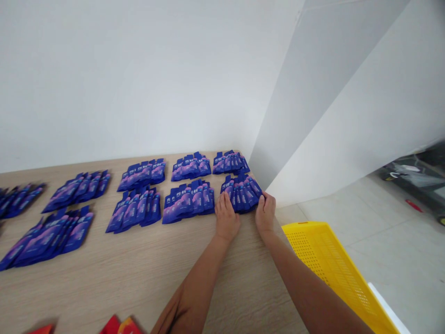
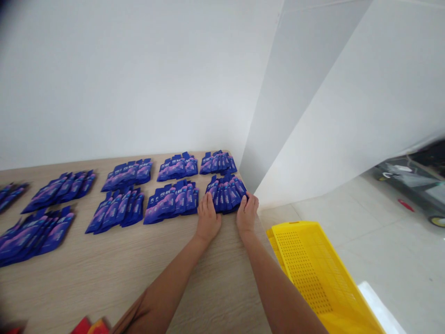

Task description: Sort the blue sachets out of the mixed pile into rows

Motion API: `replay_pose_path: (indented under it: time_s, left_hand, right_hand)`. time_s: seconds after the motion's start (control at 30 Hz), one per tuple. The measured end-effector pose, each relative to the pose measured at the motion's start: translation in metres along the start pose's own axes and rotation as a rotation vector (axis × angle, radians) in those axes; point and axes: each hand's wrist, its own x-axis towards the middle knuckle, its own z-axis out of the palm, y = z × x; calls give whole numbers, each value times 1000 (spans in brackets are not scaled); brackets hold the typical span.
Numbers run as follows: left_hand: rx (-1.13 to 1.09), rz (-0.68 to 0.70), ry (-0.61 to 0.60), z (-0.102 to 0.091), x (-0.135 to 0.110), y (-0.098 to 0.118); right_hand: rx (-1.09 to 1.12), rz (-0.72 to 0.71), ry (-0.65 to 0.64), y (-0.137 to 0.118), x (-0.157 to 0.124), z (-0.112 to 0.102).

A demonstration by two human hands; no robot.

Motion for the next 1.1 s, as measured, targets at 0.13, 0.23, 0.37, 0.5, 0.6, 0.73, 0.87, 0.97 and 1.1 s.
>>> replay_pose_path:
  time_s: [0.13,0.23,0.37,0.5,0.6,0.73,0.87,0.97,1.1]
  left_hand:
    - [54,28,34,-4,-9,5]
    - [74,56,58,-6,-14,7]
    - [66,73,55,-8,-15,10]
    - [88,57,24,-8,-12,9]
    - [113,41,5,-7,-9,9]
    - [144,19,-4,-5,-5,11]
    - [164,-1,-4,-4,0,14]
    - [161,-11,-3,-3,3,15]
    - [116,-6,15,-4,1,15]
  right_hand:
    - [-12,-1,-1,0,0,0]
    - [-8,16,16,1,1,-1]
    - [-18,50,37,4,1,-2]
    - [-19,58,51,5,1,-1]
    - [-26,53,59,6,0,0]
    - [-54,28,23,8,1,1]
    - [-67,22,10,9,2,0]
    - [-77,29,14,8,2,0]
    - [-70,17,9,7,1,0]
